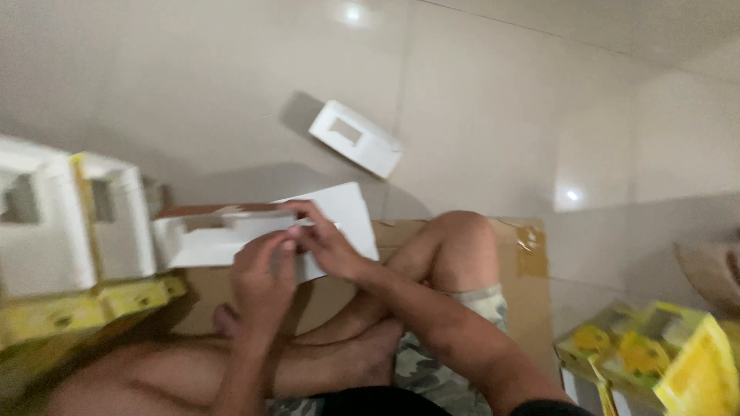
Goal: Assembling small cardboard boxes by folding flat templates.
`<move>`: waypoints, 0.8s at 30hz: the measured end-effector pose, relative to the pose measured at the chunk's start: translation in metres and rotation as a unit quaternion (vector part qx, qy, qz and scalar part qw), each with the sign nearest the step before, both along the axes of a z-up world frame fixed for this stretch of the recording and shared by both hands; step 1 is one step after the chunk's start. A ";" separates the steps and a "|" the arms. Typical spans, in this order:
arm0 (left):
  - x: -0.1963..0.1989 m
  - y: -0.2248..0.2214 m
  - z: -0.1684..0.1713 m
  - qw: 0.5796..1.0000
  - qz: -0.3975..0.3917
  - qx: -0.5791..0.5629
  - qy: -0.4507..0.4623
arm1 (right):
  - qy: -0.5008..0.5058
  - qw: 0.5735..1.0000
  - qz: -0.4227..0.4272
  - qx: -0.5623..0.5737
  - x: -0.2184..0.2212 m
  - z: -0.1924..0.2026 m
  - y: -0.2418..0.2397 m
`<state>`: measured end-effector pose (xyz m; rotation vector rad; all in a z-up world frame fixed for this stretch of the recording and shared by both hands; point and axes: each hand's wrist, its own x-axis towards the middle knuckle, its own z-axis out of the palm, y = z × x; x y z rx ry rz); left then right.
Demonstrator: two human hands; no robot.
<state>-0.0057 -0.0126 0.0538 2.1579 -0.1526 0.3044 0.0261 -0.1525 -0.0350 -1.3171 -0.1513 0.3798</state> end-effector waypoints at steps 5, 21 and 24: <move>-0.004 0.008 -0.015 0.996 -0.090 0.016 -0.002 | -0.050 0.998 0.009 -0.047 0.017 0.011 -0.019; -0.005 0.001 -0.041 0.935 0.073 -0.337 0.089 | 0.008 0.995 -0.041 0.094 0.006 0.027 -0.009; -0.004 0.001 -0.037 0.926 0.093 -0.351 0.099 | 0.008 0.998 -0.046 0.034 0.004 0.017 -0.010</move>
